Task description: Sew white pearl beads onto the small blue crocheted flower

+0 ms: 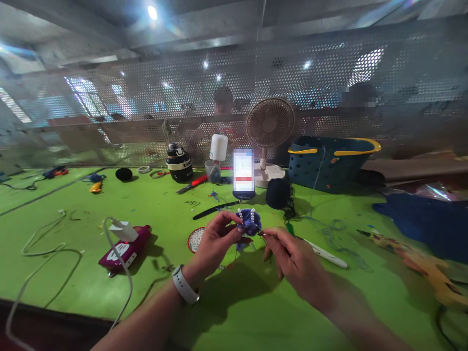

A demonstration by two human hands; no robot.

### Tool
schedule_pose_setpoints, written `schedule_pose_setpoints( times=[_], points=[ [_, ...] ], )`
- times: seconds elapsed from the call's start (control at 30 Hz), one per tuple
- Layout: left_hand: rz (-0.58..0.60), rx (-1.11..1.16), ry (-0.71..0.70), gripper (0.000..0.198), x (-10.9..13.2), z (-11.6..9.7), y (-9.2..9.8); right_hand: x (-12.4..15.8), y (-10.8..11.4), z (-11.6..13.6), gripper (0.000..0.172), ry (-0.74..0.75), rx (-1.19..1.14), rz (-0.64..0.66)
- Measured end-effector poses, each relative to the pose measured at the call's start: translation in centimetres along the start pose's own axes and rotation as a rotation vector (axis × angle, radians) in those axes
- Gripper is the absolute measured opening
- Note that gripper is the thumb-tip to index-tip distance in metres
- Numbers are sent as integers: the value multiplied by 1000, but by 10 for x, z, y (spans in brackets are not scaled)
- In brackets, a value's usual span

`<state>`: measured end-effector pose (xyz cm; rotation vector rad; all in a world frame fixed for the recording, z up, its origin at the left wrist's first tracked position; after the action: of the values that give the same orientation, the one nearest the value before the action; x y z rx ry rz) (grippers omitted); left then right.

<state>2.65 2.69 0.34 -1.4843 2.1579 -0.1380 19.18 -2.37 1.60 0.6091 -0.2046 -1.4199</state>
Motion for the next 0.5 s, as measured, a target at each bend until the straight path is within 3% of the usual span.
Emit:
schedule_pose_setpoints(
  times=[0.5],
  points=[
    [67, 17, -21, 18, -1, -3, -5, -1, 5, 5, 27, 140, 91, -31]
  ],
)
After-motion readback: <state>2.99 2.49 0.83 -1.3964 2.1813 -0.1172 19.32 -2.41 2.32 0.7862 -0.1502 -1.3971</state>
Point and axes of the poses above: each hand's wrist, its own x-axis away from the middle knuckle, its own y-axis out of the back of the hand, z = x × y, the point moved 4 cm from there along -x, towards the middle knuckle, and after that the axes turned 5 degrees about -y, right-handed, at the moved point
